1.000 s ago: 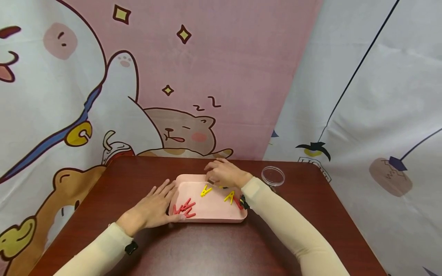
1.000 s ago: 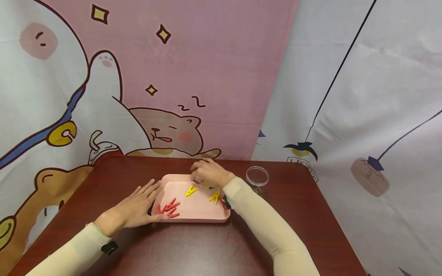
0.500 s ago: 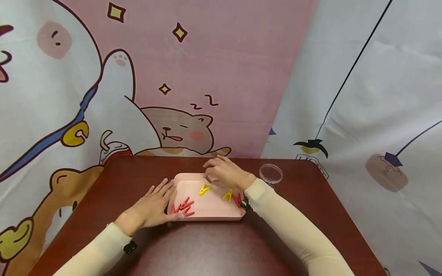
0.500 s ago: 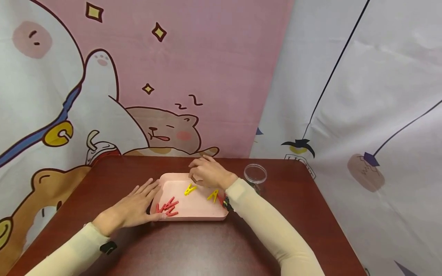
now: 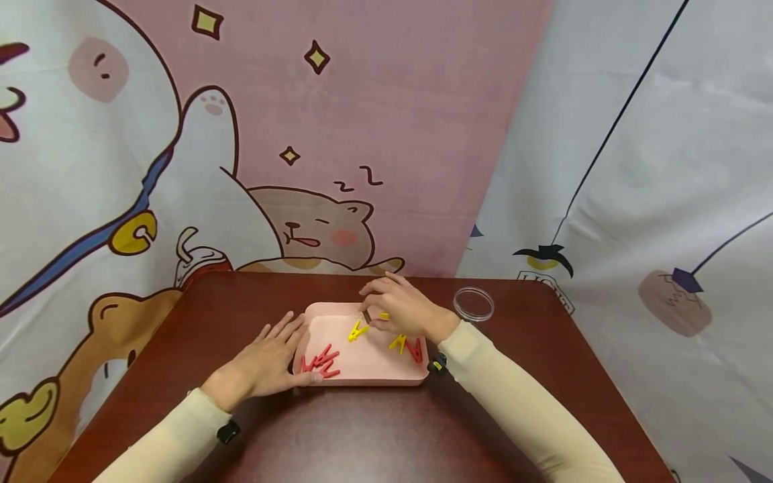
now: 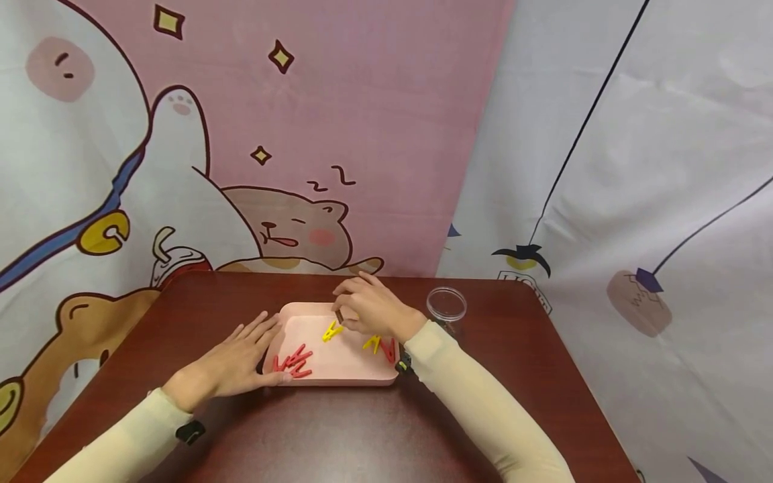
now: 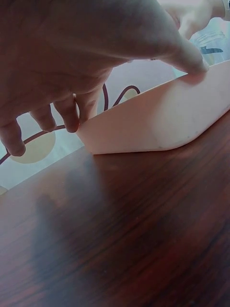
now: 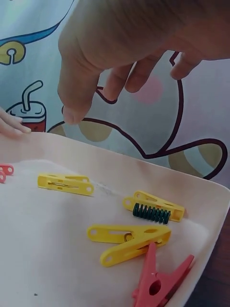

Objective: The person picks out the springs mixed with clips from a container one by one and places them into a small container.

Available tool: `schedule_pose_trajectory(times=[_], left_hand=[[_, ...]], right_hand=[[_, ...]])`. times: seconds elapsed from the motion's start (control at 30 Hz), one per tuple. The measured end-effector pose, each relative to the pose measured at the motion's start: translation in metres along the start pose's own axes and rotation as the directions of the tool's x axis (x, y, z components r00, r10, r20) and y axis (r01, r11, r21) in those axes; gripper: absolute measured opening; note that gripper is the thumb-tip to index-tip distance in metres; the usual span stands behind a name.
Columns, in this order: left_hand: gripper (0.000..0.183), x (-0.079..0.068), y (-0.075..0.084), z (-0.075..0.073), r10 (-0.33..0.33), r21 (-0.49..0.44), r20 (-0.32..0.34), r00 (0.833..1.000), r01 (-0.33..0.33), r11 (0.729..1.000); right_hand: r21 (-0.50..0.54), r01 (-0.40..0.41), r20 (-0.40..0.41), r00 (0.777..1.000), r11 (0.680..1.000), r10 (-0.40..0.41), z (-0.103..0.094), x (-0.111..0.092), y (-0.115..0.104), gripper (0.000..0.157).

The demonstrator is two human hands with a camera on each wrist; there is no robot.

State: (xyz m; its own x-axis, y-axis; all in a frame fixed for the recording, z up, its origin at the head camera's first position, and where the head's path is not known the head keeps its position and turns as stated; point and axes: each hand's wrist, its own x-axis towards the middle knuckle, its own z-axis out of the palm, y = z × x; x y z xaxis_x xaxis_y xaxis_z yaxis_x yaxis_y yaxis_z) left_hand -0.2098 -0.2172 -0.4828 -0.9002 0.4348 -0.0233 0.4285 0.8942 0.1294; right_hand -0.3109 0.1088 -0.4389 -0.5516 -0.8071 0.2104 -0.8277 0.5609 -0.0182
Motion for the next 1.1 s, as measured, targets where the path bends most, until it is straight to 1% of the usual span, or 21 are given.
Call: schedule_pose_trajectory(times=[0.1,0.37,0.6,0.83,1.0,1.1], left_hand=[[0.118,0.000,0.000,0.000,0.005,0.003,-0.009,1.000,-0.005,1.000],[0.116,0.000,-0.001,0.000,0.009,0.017,-0.002,1.000,-0.009,1.000],[0.116,0.000,-0.002,0.000,0.009,0.014,-0.004,1.000,-0.009,1.000],[0.117,0.000,-0.002,-0.001,0.009,0.025,-0.007,1.000,-0.008,1.000],[0.117,0.000,-0.001,-0.001,0.005,0.019,0.000,1.000,-0.005,1.000],[0.116,0.000,-0.002,0.000,0.004,0.017,0.000,1.000,-0.004,1.000]], right_hand=[[-0.014,-0.002,-0.031,1.000,1.000,0.002,-0.002,-0.005,-0.001,0.032],[-0.029,-0.037,-0.100,0.994,0.999,0.034,-0.008,-0.021,-0.001,0.031],[0.005,-0.101,-0.133,0.986,0.995,0.100,-0.016,-0.036,-0.003,0.031],[0.039,-0.160,-0.194,0.967,0.986,0.165,-0.022,-0.053,-0.005,0.026],[0.055,-0.201,-0.232,0.950,0.978,0.209,-0.026,-0.066,-0.003,0.028],[0.069,-0.224,-0.263,0.936,0.972,0.234,-0.028,-0.074,0.001,0.027]])
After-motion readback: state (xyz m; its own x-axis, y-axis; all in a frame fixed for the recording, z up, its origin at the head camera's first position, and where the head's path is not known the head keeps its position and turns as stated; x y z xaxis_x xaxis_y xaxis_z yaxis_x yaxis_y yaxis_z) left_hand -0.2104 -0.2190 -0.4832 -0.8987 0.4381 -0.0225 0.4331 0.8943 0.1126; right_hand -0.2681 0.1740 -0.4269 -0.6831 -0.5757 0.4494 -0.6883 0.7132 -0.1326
